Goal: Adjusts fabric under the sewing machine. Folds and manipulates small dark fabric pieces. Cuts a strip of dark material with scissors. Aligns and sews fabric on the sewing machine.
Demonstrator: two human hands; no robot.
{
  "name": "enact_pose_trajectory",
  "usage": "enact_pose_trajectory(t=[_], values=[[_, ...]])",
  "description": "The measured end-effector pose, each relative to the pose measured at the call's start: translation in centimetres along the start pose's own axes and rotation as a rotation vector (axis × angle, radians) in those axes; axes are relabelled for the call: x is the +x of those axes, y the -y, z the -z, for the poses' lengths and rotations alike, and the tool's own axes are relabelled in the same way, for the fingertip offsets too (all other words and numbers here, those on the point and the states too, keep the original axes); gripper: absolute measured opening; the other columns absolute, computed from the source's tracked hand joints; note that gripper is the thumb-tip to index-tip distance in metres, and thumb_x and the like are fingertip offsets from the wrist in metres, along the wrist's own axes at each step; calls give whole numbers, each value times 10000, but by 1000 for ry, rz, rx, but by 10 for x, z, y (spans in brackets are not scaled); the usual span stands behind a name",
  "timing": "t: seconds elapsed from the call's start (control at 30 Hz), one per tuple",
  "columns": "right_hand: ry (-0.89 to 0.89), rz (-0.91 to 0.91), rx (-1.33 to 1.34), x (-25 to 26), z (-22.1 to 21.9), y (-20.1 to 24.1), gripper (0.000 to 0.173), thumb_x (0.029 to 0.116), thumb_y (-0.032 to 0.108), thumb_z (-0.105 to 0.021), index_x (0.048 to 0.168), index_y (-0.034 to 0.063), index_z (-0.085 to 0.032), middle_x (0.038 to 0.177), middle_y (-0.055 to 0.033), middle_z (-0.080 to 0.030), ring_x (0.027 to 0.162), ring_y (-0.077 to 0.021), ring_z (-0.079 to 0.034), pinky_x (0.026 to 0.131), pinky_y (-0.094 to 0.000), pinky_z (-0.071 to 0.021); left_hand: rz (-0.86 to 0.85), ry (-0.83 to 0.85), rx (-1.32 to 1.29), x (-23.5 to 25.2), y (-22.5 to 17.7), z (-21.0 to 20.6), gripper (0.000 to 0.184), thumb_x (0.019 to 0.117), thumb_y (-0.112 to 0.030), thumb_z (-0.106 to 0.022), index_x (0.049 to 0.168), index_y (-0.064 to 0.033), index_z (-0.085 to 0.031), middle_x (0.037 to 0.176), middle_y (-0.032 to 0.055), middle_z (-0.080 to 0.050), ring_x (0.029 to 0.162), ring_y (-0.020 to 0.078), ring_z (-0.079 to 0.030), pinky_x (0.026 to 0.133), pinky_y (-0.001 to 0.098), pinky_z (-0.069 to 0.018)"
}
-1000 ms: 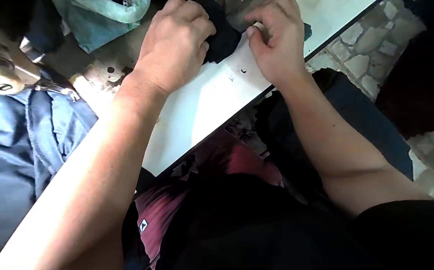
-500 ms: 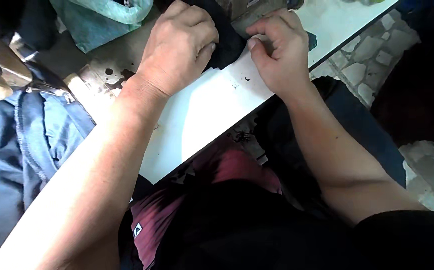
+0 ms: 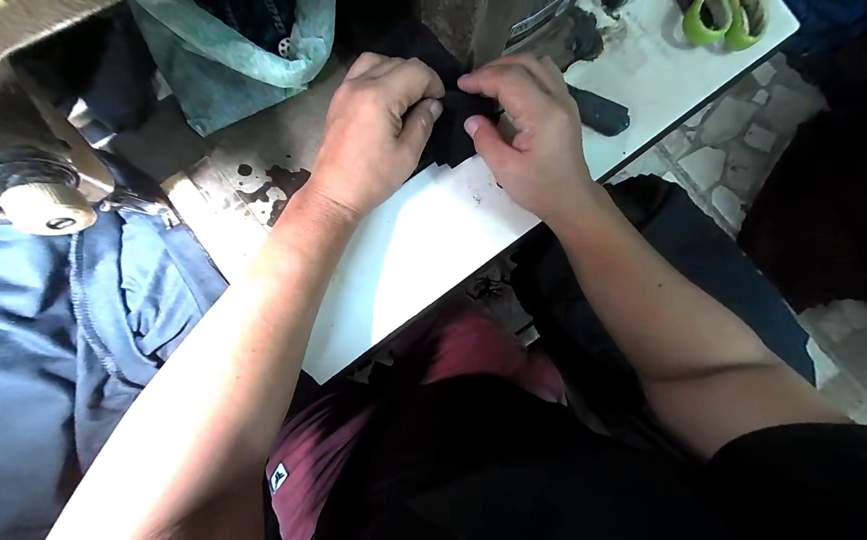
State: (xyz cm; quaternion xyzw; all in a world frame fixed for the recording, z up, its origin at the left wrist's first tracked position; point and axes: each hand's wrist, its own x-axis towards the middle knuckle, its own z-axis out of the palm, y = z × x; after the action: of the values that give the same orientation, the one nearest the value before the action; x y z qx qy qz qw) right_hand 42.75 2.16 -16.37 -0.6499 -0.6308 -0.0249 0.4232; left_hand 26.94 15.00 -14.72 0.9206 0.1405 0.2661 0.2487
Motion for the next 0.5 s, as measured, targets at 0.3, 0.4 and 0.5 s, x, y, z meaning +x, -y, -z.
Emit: enact_pose_trajectory(t=[0.3,0.4,0.5], values=[[-11,-86,114,33,13,-3,255,1035,148,-540,1133,21,-738,1027,-87,-736,978,-135,-669,895,-296,-529,435,-190,-210,-7,-22,10,269,1047,-189,-467,1116,-64,-694,1004,5,-722,879,9,-673,795,209,-542],[-12,-183,145,46,20,1,224,1023,173,-561,1015,49,-748,923,-5,-728,843,-18,-652,816,-236,-525,615,-151,-356,-10,-31,14,199,1051,-171,-499,1092,-67,-663,876,-45,-718,693,-7,-666,647,188,-559],[2,-297,191,52,25,8,193,1021,145,-582,894,55,-696,748,61,-640,638,30,-568,634,-182,-497,656,-80,-339,-16,-33,11,220,1057,-154,-506,1131,-46,-682,894,-30,-731,685,-15,-657,640,177,-546]])
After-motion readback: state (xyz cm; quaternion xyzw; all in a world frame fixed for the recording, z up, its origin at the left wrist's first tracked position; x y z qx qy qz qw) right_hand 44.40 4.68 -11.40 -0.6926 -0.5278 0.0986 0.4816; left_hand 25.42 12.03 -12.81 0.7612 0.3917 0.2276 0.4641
